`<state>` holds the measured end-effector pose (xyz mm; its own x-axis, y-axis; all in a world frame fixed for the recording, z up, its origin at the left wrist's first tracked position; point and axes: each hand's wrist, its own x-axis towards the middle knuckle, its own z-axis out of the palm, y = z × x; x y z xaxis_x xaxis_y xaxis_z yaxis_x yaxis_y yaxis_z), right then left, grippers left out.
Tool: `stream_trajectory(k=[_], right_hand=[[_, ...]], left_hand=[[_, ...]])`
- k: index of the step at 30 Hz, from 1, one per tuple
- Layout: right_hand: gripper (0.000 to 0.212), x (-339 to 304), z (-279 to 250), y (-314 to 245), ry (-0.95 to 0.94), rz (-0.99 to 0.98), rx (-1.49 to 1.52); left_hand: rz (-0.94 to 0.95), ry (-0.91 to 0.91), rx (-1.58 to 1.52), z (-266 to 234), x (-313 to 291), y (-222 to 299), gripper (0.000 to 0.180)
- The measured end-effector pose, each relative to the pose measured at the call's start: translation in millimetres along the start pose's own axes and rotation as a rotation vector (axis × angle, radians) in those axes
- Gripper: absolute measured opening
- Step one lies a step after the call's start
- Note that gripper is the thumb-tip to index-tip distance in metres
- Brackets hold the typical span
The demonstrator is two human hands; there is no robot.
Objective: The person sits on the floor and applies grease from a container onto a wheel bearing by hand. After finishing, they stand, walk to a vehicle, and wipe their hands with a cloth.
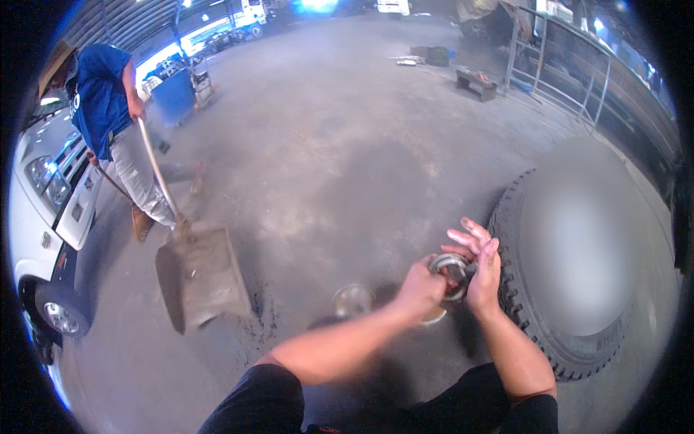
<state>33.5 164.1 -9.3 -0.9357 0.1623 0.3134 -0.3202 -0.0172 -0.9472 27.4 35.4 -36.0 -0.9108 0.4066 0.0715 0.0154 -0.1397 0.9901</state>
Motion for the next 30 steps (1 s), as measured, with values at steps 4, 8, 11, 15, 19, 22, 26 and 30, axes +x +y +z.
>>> stream_trajectory(k=[4,8,11,15,19,22,26,30], right_hand=[[0.069,6.2,-1.0,19.9,0.103,0.079,-0.183],[0.072,13.0,-14.6,32.4,0.036,0.31,-0.192],[0.077,12.9,-23.2,37.4,0.012,0.417,-0.195],[0.1,17.9,-27.7,21.2,-0.07,0.435,0.518],[0.109,12.1,-19.0,7.2,-0.35,0.348,0.264],[0.113,8.1,-33.0,17.3,-0.503,0.308,-0.013],[0.117,2.9,-42.8,16.1,-0.617,0.205,-0.129],[0.113,-2.9,-37.1,12.4,-0.48,0.177,-0.024]], left_hand=[[0.235,0.044,0.412,1.2,2.5,-26.1,0.027],[0.223,-0.036,0.35,3.8,-1.0,-7.6,0.025],[0.13,-0.104,0.301,5.4,-2.0,-13.4,0.024],[-0.248,-0.166,0.031,4.5,1.1,20.2,0.026],[-0.334,-0.081,-0.27,5.6,8.3,10.0,0.03],[-0.272,-0.119,-0.347,8.6,5.6,12.3,0.031],[-0.297,-0.163,-0.368,3.2,0.9,26.6,0.029],[-0.285,-0.162,-0.354,0.4,-1.1,33.6,0.029]])
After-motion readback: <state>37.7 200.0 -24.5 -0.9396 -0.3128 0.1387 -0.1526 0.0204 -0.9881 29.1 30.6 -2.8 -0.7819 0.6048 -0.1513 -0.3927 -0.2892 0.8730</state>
